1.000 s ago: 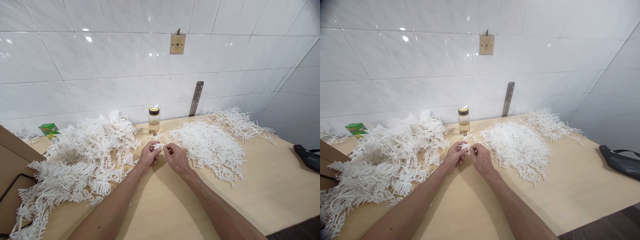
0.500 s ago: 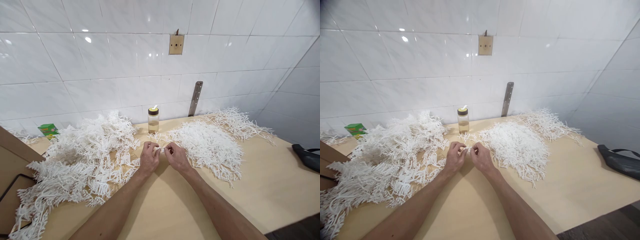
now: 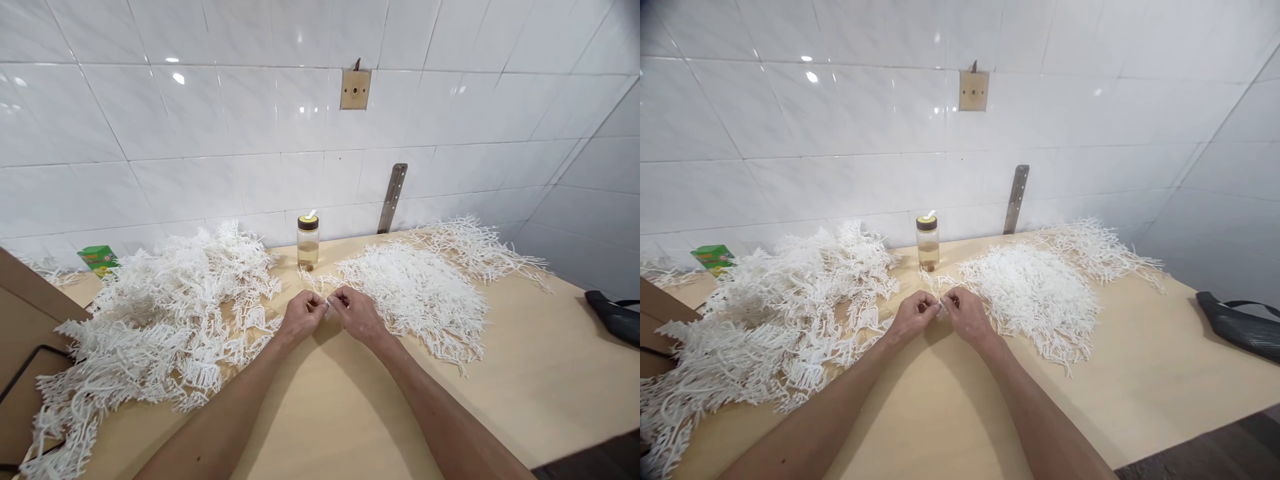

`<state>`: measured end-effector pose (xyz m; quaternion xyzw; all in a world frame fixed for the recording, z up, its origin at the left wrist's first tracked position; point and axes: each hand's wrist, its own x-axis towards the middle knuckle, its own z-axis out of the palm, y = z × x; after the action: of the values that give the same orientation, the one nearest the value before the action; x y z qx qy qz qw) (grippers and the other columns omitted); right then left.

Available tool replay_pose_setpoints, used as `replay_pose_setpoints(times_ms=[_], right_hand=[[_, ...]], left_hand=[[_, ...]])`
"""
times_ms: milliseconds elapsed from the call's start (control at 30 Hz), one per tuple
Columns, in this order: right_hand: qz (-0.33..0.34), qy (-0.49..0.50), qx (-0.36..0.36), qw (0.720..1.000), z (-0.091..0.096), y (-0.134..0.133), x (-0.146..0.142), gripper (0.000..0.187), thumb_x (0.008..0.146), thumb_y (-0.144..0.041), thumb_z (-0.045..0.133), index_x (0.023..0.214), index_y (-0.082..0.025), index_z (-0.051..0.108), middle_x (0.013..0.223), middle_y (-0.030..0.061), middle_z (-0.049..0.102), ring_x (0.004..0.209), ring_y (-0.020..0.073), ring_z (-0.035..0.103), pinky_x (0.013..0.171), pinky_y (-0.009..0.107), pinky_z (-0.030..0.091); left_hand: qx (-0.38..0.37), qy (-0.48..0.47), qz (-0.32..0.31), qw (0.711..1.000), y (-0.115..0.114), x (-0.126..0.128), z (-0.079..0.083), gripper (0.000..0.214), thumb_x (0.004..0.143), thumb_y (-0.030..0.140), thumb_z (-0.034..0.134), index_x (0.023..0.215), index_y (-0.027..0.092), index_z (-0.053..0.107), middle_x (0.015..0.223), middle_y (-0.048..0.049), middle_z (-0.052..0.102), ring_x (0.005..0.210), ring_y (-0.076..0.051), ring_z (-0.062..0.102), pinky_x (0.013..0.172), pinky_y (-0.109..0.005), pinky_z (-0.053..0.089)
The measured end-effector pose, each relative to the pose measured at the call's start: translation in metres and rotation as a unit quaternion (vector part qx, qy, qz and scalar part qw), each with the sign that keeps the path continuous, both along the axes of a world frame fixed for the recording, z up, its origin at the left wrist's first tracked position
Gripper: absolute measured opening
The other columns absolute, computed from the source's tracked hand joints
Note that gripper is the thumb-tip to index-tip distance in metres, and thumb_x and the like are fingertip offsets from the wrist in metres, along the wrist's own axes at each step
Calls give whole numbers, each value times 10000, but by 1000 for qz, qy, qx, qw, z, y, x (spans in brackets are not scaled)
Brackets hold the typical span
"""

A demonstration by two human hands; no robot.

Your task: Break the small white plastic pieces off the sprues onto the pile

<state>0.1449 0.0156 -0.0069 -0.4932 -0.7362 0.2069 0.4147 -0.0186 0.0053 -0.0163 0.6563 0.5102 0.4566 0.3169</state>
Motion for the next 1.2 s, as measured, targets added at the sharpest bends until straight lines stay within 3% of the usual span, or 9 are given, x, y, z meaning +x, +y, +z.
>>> replay_pose_setpoints(times_ms=[67, 300, 567, 833, 1200], right_hand=[[6, -8, -3, 1000, 1, 0, 1, 186, 870, -311, 516, 785, -194, 632, 718, 18, 668, 658, 156, 582, 637, 270, 415], [49, 4, -76, 996, 0, 2, 7, 218, 880, -337, 498, 836, -188, 652, 685, -2, 661, 522, 126, 565, 573, 261, 429], [75, 57, -142, 985, -6, 6, 12, 193, 854, -348, 520, 886, -188, 624, 774, -8, 674, 388, 75, 508, 450, 231, 423], [80, 24, -125, 989, -1, 3, 11, 242, 868, -374, 510, 869, -185, 662, 765, 10, 692, 415, 90, 522, 479, 243, 436], [67, -30, -61, 995, 3, 1, 8, 246, 873, -333, 505, 840, -192, 705, 773, 14, 711, 562, 130, 598, 575, 250, 437]], left_hand=[[-2, 5, 1, 1000, -1, 1, 0, 72, 785, 231, 594, 740, 175, 598, 692, 4, 614, 619, -123, 548, 603, -249, 439], [133, 153, 2, 979, 0, 1, -8, 93, 861, 193, 526, 802, 187, 598, 791, -22, 592, 716, -146, 548, 684, -283, 438], [137, 177, 3, 975, 4, -3, -12, 135, 893, 216, 530, 838, 191, 651, 853, -36, 567, 787, -163, 567, 720, -300, 451], [143, 153, -11, 978, 5, -5, -15, 155, 906, 199, 503, 799, 196, 616, 867, -28, 554, 784, -146, 561, 727, -285, 456], [126, 233, 12, 964, -1, -5, -11, 197, 949, 264, 442, 850, 214, 604, 924, -24, 544, 766, -143, 558, 683, -287, 445]])
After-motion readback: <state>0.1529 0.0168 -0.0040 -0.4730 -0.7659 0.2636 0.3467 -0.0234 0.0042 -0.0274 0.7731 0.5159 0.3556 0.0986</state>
